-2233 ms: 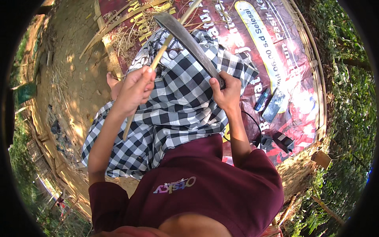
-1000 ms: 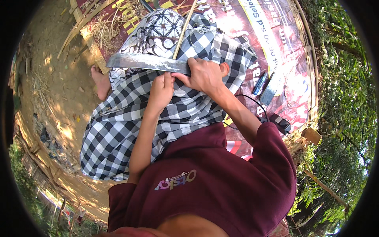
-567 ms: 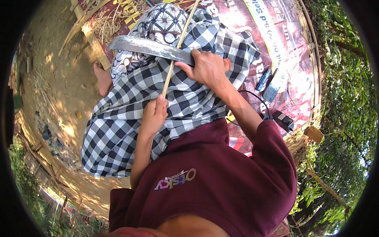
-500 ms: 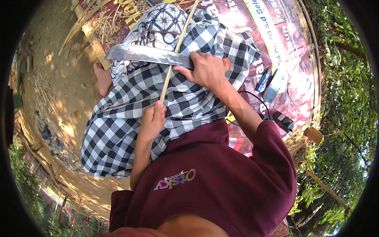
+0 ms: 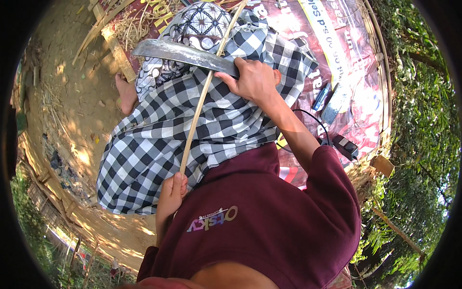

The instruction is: The person shaves and strips a long piece of bamboo with a machete while sitting on a wooden platform.

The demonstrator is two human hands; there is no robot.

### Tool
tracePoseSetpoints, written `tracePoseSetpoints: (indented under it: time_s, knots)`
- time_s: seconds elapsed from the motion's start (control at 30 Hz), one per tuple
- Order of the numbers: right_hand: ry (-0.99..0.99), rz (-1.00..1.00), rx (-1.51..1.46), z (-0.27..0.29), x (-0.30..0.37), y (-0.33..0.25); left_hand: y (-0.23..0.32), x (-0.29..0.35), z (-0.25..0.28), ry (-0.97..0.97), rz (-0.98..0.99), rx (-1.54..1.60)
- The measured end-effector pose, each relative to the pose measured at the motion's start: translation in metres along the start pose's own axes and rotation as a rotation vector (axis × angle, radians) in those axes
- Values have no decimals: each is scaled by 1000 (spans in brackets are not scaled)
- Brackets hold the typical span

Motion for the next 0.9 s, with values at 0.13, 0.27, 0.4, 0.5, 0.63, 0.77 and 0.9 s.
tracePoseSetpoints:
  time_s: [0.13,0.27,0.4,0.5,0.63,0.77,0.9]
  knots:
    - [25,-16,-24,-4,-4,9,-27,39,24,-53,101,30]
    - [8,11,-51,-4,0,6,-65,76,43,-137,333,252]
    - [-27,24,-83,-1,-3,3,-68,81,52,-147,302,226]
    - [-34,51,-71,2,-5,1,-60,58,40,-231,192,115]
    - [-73,119,-32,10,-6,-14,-5,11,3,-186,-138,86]
    - [-74,77,-41,11,-3,-9,34,-42,-27,-207,-130,306]
    - [-68,136,-61,16,2,-24,66,-80,-47,-19,-237,304]
Point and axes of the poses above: each hand's wrist, its own x-axis away from the middle knuckle, its own z-axis out of the back of the hand, y = z × x, the point moved 7 cm from there along -x, towards the middle knuckle, and after that the axes turned 14 degrees about y, right-handed, at the moved point
